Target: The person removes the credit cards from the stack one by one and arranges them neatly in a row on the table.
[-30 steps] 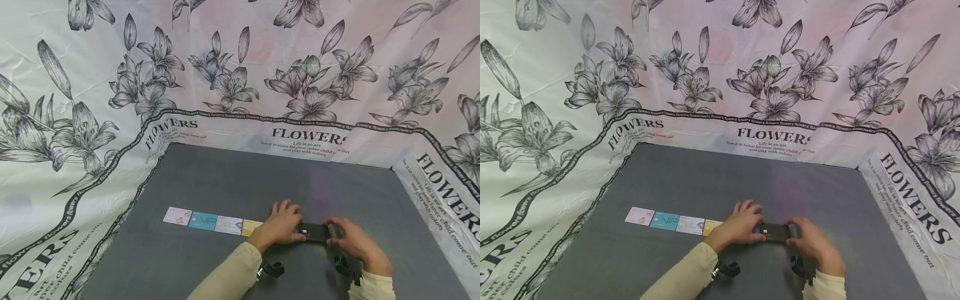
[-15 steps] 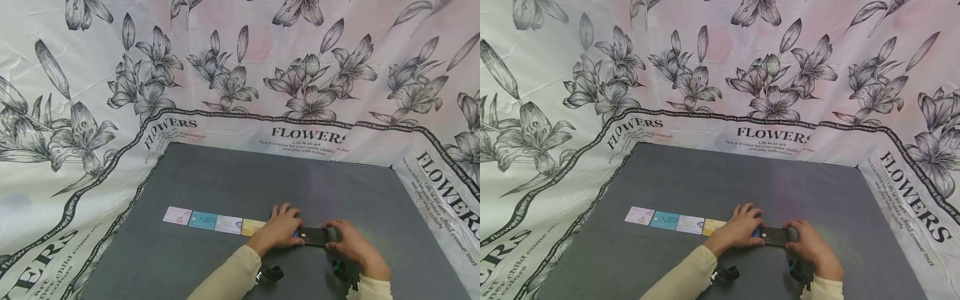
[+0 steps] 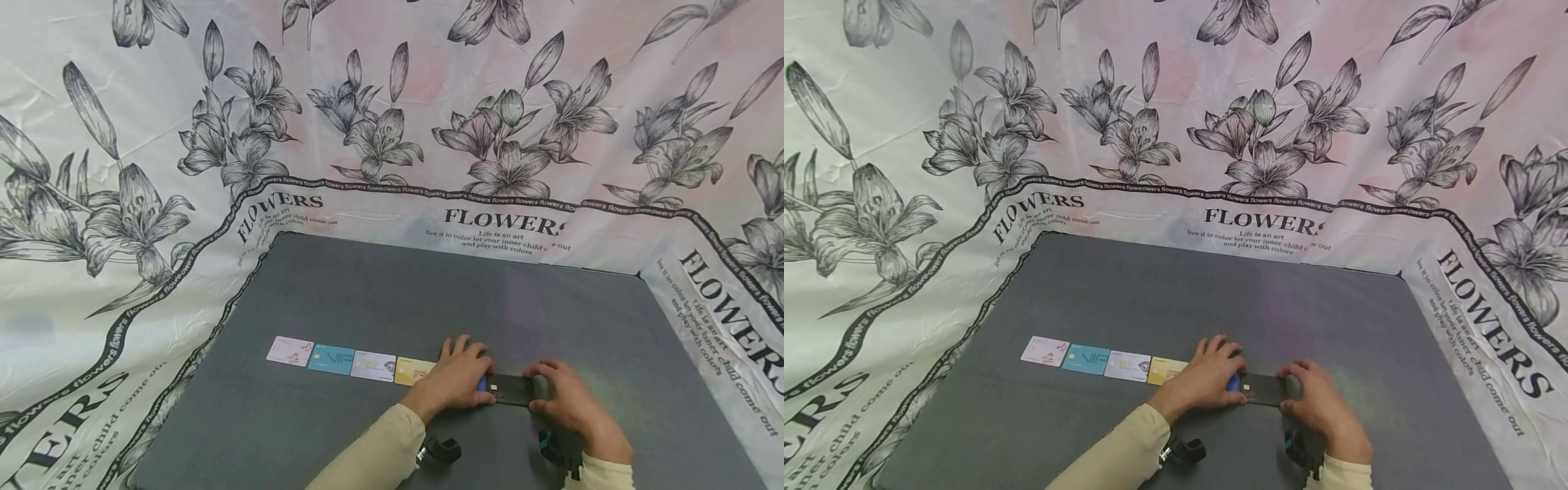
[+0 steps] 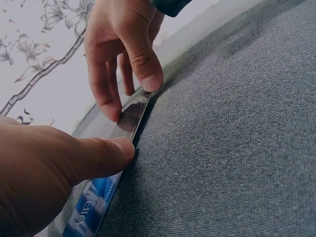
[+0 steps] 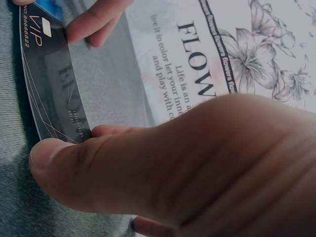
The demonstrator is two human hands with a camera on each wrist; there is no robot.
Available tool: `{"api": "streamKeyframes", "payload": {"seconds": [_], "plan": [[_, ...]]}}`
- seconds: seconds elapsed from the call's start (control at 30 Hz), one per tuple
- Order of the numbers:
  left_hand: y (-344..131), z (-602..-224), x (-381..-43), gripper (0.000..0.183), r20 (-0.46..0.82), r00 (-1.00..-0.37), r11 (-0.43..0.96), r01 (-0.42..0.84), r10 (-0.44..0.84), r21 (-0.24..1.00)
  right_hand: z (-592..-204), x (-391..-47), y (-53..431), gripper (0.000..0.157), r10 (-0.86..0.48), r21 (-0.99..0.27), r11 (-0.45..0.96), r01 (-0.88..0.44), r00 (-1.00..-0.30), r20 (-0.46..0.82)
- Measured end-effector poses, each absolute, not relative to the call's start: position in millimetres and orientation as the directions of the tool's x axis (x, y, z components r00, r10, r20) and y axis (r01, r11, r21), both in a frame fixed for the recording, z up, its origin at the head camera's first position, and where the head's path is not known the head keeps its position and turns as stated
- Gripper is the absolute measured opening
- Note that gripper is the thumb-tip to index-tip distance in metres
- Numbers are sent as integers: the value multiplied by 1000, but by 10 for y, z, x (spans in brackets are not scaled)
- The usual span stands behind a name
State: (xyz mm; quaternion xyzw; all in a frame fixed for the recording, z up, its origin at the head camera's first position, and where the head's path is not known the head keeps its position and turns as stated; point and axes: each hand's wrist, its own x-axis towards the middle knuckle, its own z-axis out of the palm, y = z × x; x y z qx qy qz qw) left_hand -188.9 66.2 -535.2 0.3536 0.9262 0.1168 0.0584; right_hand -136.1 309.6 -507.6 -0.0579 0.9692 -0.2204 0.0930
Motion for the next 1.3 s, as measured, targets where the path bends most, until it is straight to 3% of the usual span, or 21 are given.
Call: {"api": "streamKeyframes", "payload": {"seconds": [0.83,1.07,1.3], "plan": [[625,-5419,-1866,48,7,-756,723,628,654,286,-5122,-1322,3014,47,-98,-443,896,-25,-985,-144],[611,-5417,-1870,48,9,-752,718,632,659,292,-5143,-1315,3015,55,-119,-441,895,-68,-989,-88],[612,-5414,-1869,47,13,-752,718,634,659,287,-5122,-1322,3008,47,-94,-441,897,-20,-985,-146]]}}
